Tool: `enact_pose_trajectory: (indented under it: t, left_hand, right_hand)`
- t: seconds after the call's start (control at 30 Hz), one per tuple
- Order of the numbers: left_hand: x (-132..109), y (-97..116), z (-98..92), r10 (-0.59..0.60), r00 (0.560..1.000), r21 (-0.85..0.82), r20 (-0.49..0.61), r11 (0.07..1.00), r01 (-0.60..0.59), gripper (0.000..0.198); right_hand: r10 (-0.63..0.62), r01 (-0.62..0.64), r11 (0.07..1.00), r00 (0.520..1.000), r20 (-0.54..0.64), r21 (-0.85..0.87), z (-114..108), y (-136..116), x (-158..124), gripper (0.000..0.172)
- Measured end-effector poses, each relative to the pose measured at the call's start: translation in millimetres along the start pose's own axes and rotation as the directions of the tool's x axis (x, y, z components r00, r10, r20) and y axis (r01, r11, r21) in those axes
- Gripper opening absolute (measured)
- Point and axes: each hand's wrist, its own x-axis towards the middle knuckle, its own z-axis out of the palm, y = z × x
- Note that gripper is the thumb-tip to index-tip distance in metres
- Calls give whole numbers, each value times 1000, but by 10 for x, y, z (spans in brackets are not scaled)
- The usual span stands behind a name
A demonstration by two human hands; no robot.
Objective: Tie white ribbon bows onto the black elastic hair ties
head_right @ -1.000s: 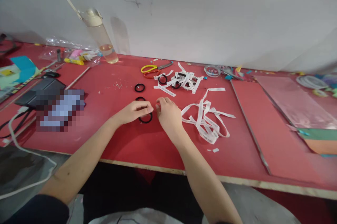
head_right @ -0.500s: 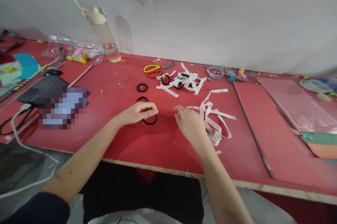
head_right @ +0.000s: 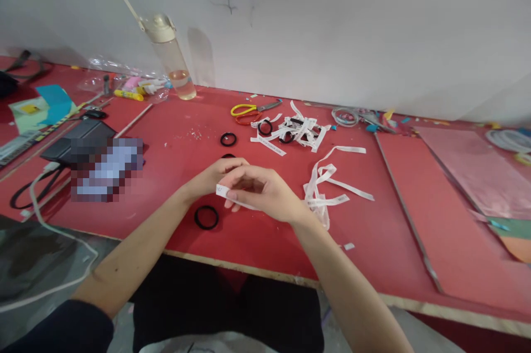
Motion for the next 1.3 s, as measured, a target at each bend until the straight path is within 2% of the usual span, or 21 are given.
enact_pose_trajectory:
  t: [0.13, 0.23, 0.3, 0.37, 0.4, 0.47, 0.53, 0.57, 0.63, 0.7, 0.77, 0.83, 0.9, 0.93, 0.97, 1.03, 1.13, 1.2, 1.3]
  left_hand:
    - [1, -11, 8, -22, 998, -158, -52, 987, 14, 49]
    - [-42, 38, 12, -55, 995, -242, 85, 967, 74, 57]
    - [-77, 69, 4, -41, 991, -263, 129, 962, 74, 46]
    - [-96, 83, -20, 2, 991, -342, 137, 939, 45, 40]
    - [-97, 87, -39, 39, 995, -411, 95, 912, 4, 39]
    - [-82, 103, -89, 92, 993, -540, -76, 833, -119, 39]
    - [-61, 140, -138, 62, 962, -589, -264, 780, -212, 41]
    - [-53, 165, -156, 23, 939, -594, -343, 769, -236, 43]
    - [-47, 213, -169, -34, 903, -586, -429, 771, -249, 45]
    - [-54, 236, -154, -48, 902, -569, -430, 789, -230, 47]
    - [-66, 225, -128, -29, 927, -557, -374, 806, -200, 47]
    - [-77, 197, -112, 6, 949, -557, -314, 809, -189, 47]
    - [-82, 178, -112, 49, 955, -568, -291, 794, -214, 46]
    - [-82, 177, -119, 73, 953, -575, -294, 783, -237, 46]
    - [-80, 183, -128, 90, 947, -579, -307, 772, -261, 46]
    - [-73, 205, -150, 89, 928, -573, -362, 764, -297, 46]
    - [-52, 227, -180, 13, 876, -524, -481, 797, -300, 47]
    - [-35, 213, -191, -7, 841, -469, -540, 832, -295, 47]
    - [-13, 151, -180, 23, 826, -356, -563, 895, -267, 47]
  right_hand:
    - [-101, 122, 988, 973, -210, 92, -99, 228, 101, 21]
    - [-75, 138, 978, 931, -358, 154, -171, 341, 121, 28]
    - [-38, 114, 977, 923, -382, 178, -206, 365, 120, 31]
    - [-21, 91, 981, 928, -373, 169, -224, 366, 113, 32]
    - [-22, 84, 985, 930, -366, 153, -225, 364, 107, 30]
    - [-58, 96, 991, 937, -343, 97, -203, 359, 89, 25]
    - [-116, 120, 993, 956, -269, -3, -142, 355, 64, 20]
    - [-145, 134, 988, 971, -192, -72, -97, 353, 51, 19]
    - [-168, 175, 957, 985, 49, -231, 9, 357, 27, 16]
    - [-146, 248, 894, 949, 280, -373, 111, 378, 14, 17]
    - [-96, 297, 800, 920, 379, -520, 173, 421, 13, 18]
    - [-54, 273, 687, 944, 327, -674, 173, 472, 23, 20]
    - [-70, 173, 593, 984, 164, -786, 115, 507, 40, 23]
    - [-101, 117, 575, 992, 72, -810, 72, 514, 48, 25]
    - [-133, 79, 588, 991, 0, -805, 26, 512, 55, 25]
    - [-155, 53, 712, 984, -84, -700, -55, 485, 61, 21]
    - [-65, 10, 930, 989, -136, -367, -105, 416, 52, 28]
    - [-12, -10, 984, 992, -123, -180, -92, 374, 39, 32]
    - [-17, 15, 1000, 996, -84, -28, -48, 336, 20, 29]
